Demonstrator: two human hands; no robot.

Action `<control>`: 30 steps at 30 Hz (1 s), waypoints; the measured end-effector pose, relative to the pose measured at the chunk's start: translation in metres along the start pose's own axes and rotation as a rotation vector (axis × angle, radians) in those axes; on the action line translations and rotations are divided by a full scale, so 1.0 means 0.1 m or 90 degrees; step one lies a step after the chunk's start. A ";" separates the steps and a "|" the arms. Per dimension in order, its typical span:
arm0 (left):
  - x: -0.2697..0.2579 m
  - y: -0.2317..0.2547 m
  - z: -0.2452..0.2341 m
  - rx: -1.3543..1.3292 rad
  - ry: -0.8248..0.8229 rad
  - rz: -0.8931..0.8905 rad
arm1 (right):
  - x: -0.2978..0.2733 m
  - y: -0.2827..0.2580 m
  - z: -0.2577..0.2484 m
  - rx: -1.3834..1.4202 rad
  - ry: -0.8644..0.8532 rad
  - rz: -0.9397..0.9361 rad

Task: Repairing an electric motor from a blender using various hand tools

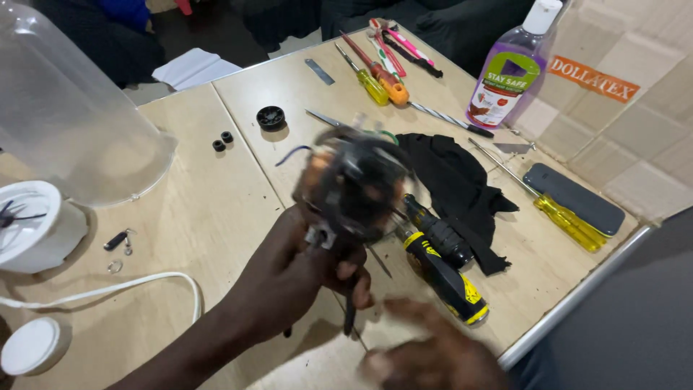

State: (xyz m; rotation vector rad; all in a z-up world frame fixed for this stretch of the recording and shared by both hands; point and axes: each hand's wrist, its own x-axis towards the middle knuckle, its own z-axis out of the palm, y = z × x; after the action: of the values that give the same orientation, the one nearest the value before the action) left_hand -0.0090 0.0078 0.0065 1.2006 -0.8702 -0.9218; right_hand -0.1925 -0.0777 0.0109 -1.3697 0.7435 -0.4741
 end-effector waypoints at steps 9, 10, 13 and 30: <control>-0.14 0.15 0.16 0.593 0.012 -0.010 | -0.04 -0.33 -0.05 -0.254 0.170 -0.027; -0.16 0.18 0.16 0.660 0.000 -0.061 | -0.04 -0.36 0.02 -0.299 0.194 0.013; -0.16 0.22 0.16 0.587 0.029 -0.073 | 0.11 -0.03 -0.08 -0.137 0.064 -0.163; -0.18 0.22 0.23 0.496 0.091 -0.087 | 0.16 0.09 -0.37 -0.301 0.159 -0.312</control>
State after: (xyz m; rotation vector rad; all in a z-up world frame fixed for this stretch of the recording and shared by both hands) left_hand -0.0345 0.0185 0.0305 1.9859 -1.0806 -0.5931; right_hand -0.2095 -0.1131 -0.0026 -1.9766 0.7475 -0.9085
